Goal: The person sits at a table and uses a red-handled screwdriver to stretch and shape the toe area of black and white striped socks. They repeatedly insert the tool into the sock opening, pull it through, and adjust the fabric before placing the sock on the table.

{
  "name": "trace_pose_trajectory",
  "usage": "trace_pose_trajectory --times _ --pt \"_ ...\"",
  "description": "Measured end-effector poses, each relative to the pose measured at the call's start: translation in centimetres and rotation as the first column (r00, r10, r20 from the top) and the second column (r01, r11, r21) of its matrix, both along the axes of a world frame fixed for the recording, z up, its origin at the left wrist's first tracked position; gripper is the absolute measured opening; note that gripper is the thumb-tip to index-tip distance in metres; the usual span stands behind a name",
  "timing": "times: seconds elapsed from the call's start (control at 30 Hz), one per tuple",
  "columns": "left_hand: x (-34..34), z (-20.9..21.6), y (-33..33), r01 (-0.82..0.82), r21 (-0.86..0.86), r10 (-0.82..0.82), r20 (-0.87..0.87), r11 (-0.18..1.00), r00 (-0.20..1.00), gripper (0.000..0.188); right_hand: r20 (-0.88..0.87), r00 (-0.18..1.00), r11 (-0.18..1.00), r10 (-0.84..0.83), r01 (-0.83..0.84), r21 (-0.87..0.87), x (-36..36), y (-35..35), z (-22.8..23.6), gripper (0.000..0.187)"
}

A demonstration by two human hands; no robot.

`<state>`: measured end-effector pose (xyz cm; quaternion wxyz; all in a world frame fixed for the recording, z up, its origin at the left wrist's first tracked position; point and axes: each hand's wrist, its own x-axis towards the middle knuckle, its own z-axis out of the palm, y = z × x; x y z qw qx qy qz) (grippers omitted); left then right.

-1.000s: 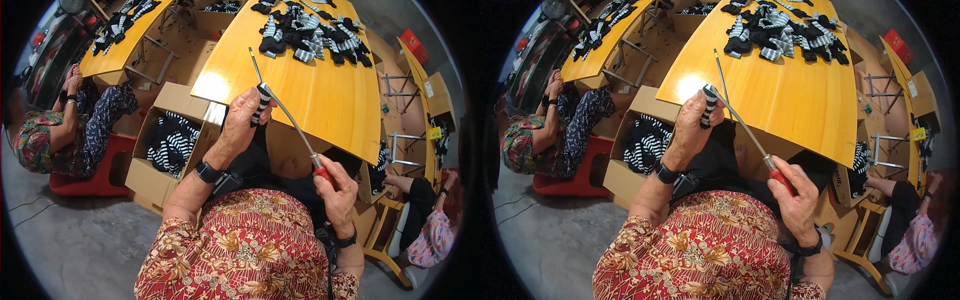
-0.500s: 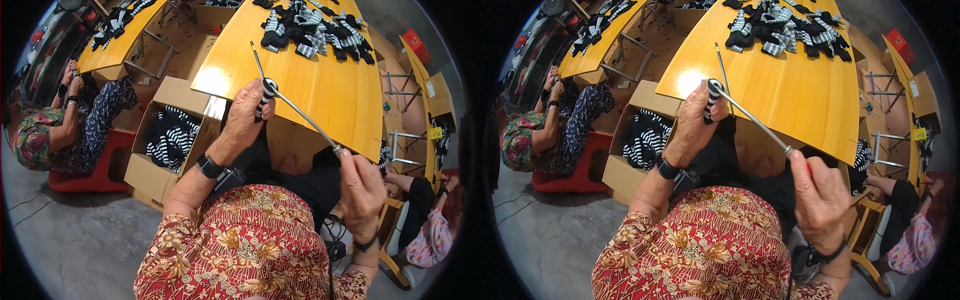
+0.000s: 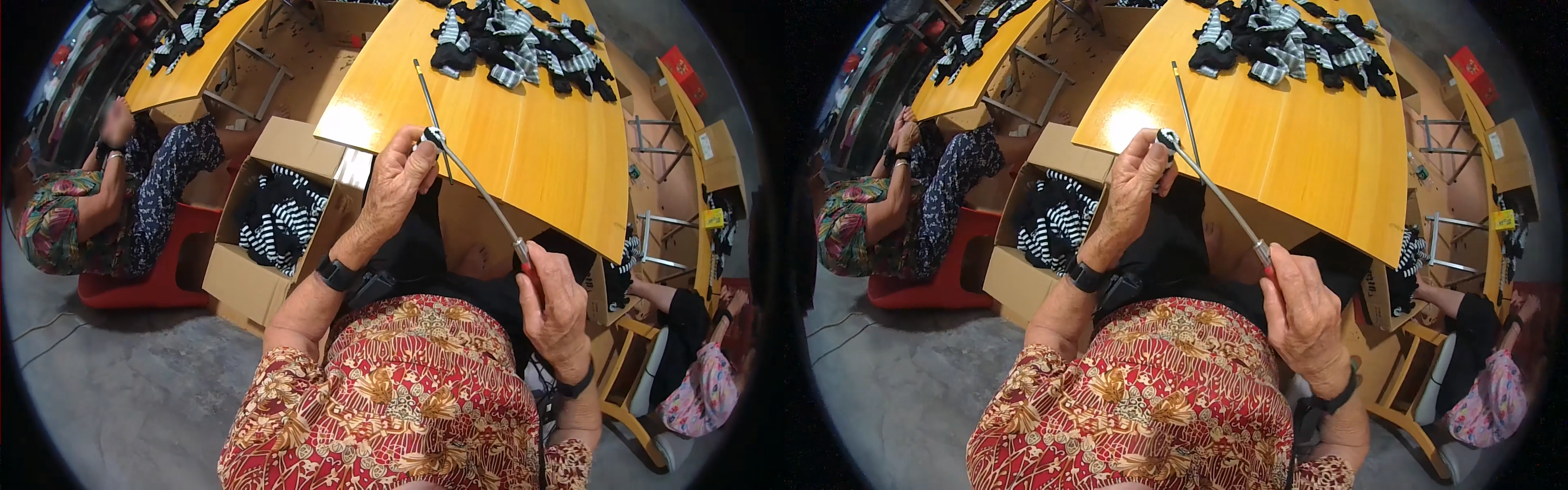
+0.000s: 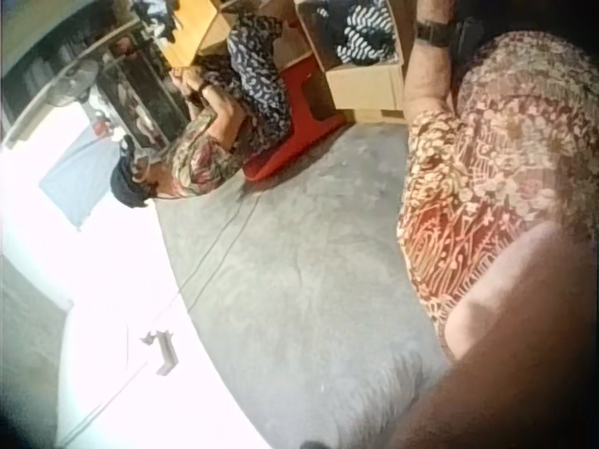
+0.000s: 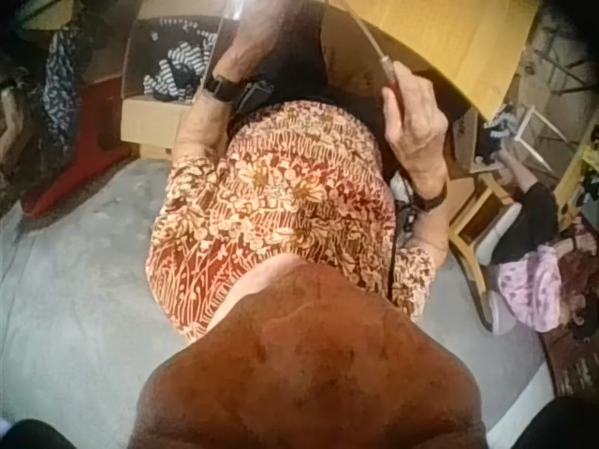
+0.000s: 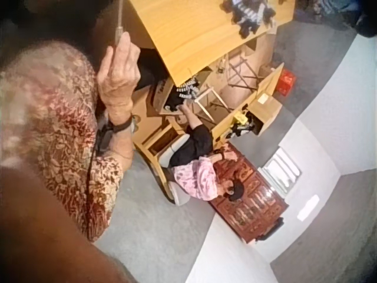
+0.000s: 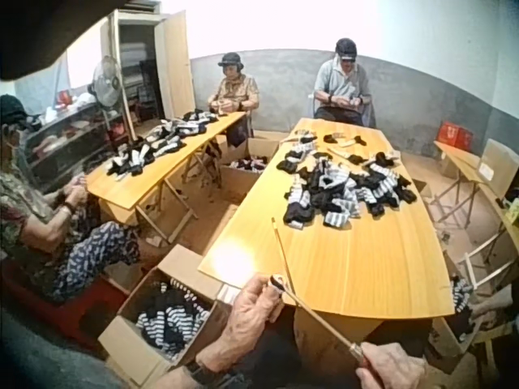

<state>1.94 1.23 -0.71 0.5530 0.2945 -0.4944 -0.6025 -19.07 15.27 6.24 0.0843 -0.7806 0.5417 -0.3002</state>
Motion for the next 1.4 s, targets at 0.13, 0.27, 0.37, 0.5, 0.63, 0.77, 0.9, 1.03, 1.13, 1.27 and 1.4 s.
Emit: trace_pose_trajectory --times 0.13,0.27,0.37,0.5,0.63,0.77,0.9,1.03,1.13,1.27,1.4 --pt "0.7 -0.4 0.0 0.034 -0.012 -0.032 0.128 0.999 0.991 0.031 -0.055 0.994 0.994 0.100 -0.097 0.053 -1.3 -0.4 1.3 0.051" --pt "1.0 0.2 -0.1 0.186 0.047 -0.187 0.020 0.981 0.982 0.033 -0.023 0.996 0.994 0.081 -0.082 -0.066 -1.4 -0.4 -0.4 0.052" --pt "-0.2 0.1 1.5 0.405 0.143 -0.400 -0.067 0.903 0.914 0.037 0.182 0.979 0.996 -0.092 0.092 0.010 -0.3 -0.4 -0.7 0.050" --pt "-0.8 0.9 1.7 0.403 0.099 -0.372 -0.239 0.910 0.897 0.042 0.282 0.952 0.989 -0.119 0.140 -0.055 -0.7 -0.7 0.5 0.046" --pt "0.2 0.9 1.2 0.319 -0.032 -0.321 -0.118 0.947 0.940 0.040 0.174 0.982 0.997 -0.066 0.061 0.036 -2.3 0.9 2.8 0.050" --pt "-0.1 0.4 1.4 0.247 -0.075 -0.253 -0.088 0.966 0.963 0.039 0.098 0.994 0.997 -0.044 0.037 0.067 -2.6 2.5 4.1 0.052" --pt "0.4 1.1 1.3 0.235 -0.091 -0.234 0.018 0.968 0.972 0.040 0.069 0.998 0.995 0.008 -0.015 0.098 -2.9 3.0 5.1 0.054" --pt "0.6 1.7 1.4 0.156 -0.196 -0.136 0.113 0.968 0.984 0.035 0.034 0.999 0.992 0.038 -0.042 0.122 -2.9 3.0 5.4 0.054" --pt "0.7 1.6 1.5 0.132 -0.255 -0.091 0.167 0.958 0.982 0.033 0.021 0.999 0.991 0.042 -0.045 0.125 -2.9 3.1 5.4 0.054" --pt "1.2 1.8 1.3 0.155 -0.369 -0.037 0.306 0.916 0.951 0.035 -0.005 0.999 0.987 0.047 -0.046 0.154 -3.0 3.1 5.8 0.054" --pt "0.6 2.5 1.7 0.161 -0.182 -0.123 0.205 0.970 0.971 0.037 -0.122 0.992 0.998 0.022 -0.029 -0.060 -1.7 2.8 4.5 0.053"
